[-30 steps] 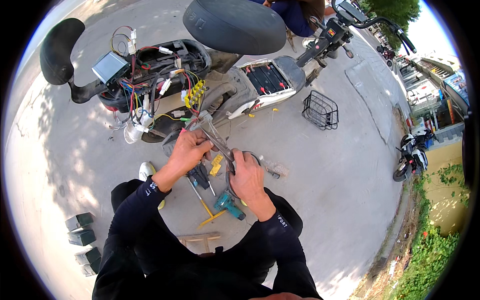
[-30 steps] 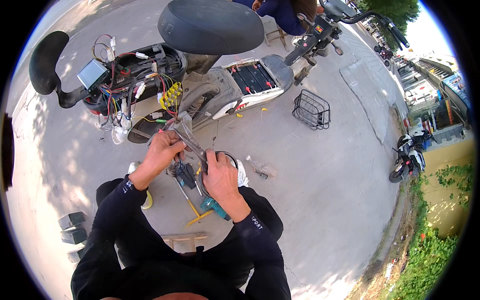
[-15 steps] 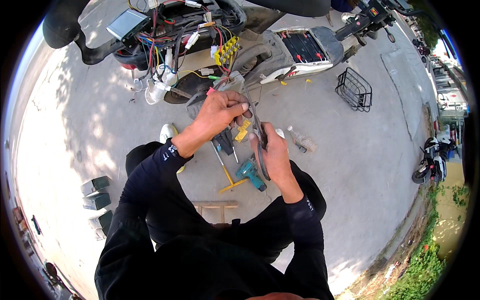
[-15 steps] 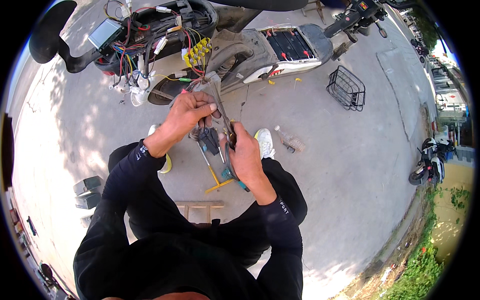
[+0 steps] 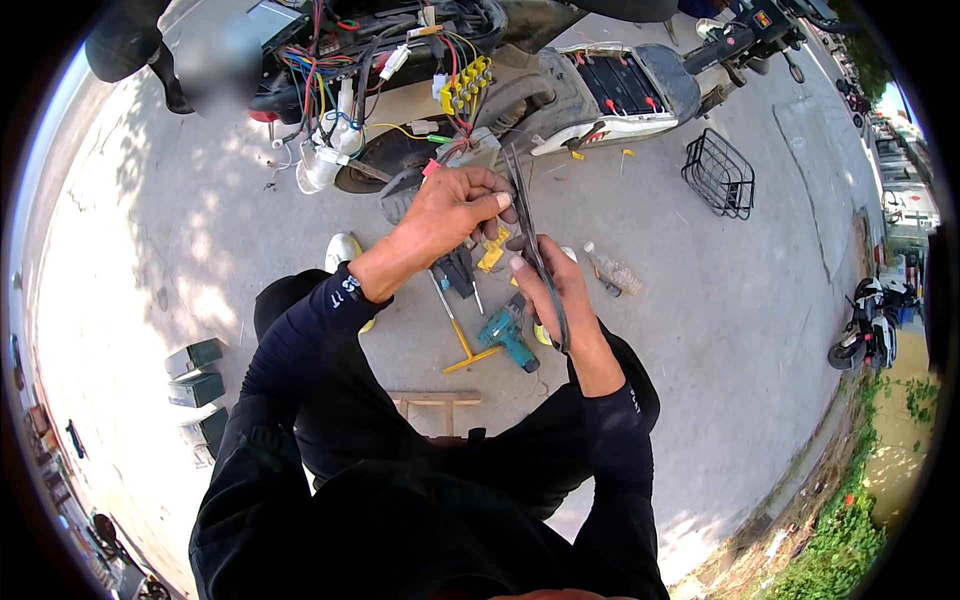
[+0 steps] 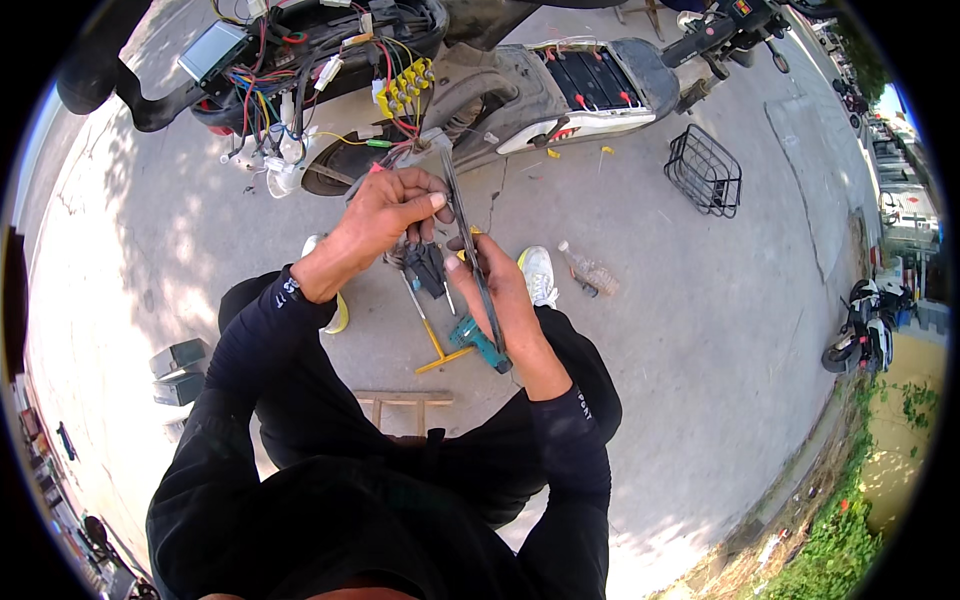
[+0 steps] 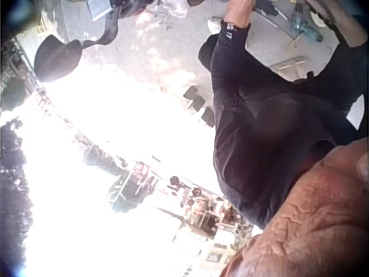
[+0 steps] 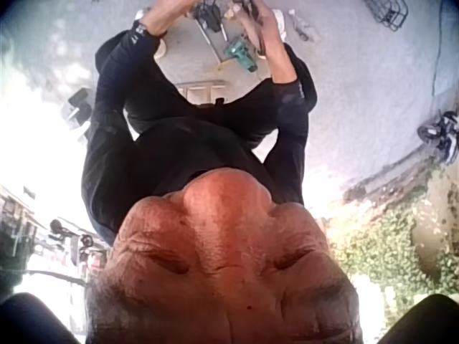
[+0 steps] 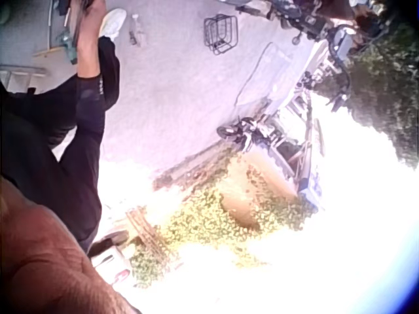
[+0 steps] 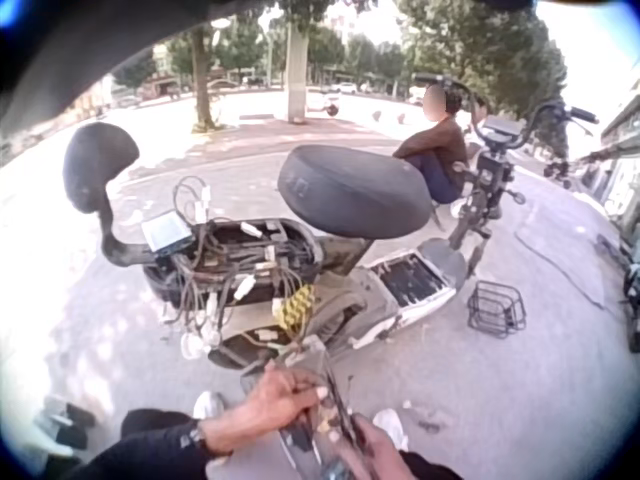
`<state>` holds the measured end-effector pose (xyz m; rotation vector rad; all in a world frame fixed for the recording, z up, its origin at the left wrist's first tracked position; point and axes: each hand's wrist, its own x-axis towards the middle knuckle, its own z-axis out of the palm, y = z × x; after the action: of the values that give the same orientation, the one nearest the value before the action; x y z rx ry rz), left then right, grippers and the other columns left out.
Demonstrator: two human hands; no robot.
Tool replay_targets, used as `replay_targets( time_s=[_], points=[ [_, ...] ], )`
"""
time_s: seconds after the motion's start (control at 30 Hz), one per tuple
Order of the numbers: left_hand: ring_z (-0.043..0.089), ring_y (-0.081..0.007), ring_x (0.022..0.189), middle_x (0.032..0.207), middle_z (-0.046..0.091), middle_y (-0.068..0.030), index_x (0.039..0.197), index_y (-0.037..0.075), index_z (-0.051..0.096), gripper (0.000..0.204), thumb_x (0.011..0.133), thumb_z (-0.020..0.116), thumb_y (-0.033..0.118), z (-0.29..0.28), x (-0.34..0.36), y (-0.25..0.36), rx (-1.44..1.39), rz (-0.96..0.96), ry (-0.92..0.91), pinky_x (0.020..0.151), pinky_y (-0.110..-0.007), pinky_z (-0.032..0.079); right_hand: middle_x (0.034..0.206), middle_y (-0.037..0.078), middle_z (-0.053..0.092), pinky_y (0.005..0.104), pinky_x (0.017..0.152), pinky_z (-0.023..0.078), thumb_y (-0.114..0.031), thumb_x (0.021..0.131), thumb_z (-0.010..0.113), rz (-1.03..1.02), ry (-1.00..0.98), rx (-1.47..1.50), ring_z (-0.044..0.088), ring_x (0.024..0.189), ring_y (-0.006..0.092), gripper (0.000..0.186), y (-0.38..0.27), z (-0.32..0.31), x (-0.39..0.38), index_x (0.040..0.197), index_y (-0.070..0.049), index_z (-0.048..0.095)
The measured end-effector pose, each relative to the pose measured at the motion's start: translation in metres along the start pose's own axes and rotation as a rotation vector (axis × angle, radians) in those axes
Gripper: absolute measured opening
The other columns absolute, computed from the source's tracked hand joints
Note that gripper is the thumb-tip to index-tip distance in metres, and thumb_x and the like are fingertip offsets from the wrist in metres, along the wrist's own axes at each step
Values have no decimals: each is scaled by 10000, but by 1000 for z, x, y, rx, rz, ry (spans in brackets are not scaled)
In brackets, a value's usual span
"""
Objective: The person retrieves a pair of scissors from a cluttered shelf and walks to an outdoor workspace. They use the scissors to strip the insulation from several wires connected to a scooter's exposed wiring harness. The person then twists the exposed wire ends together by hand.
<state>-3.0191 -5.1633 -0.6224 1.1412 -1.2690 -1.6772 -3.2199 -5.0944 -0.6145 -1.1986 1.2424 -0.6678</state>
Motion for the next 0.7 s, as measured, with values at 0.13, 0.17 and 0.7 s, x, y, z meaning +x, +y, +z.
replay_targets(
  time_s=[0.13, 0.17, 0.7],
  points=[
    [608, -76, 648, 870, 722, -56, 1072, -28, 650, 217, 987, 626, 169, 1, 0, -1, -18, 3, -5, 552, -227, 468, 876, 30, 594, 254, 649, 495, -276, 994, 646, 67, -21, 245, 566, 721, 102, 393, 2, 1, -2, 1270, -8, 567],
    [600, -79, 643, 869, 716, -58, 1079, -31, 644, 232, 997, 626, 185, 2, -1, -1, -22, 6, -4, 548, -228, 460, 872, 35, 593, 258, 645, 502, -284, 990, 644, 75, -12, 328, 574, 715, 111, 415, 3, 2, -2, 1290, -9, 561],
    [624, -87, 715, 948, 724, -76, 1086, -5, 613, 192, 1028, 591, 177, -6, -13, 9, -106, 84, -37, 616, -233, 489, 759, 92, 641, 305, 599, 481, -114, 855, 790, -517, 863, -645, 584, 604, 174, 457, -101, -34, 25, 1243, 4, 579]
  ],
)
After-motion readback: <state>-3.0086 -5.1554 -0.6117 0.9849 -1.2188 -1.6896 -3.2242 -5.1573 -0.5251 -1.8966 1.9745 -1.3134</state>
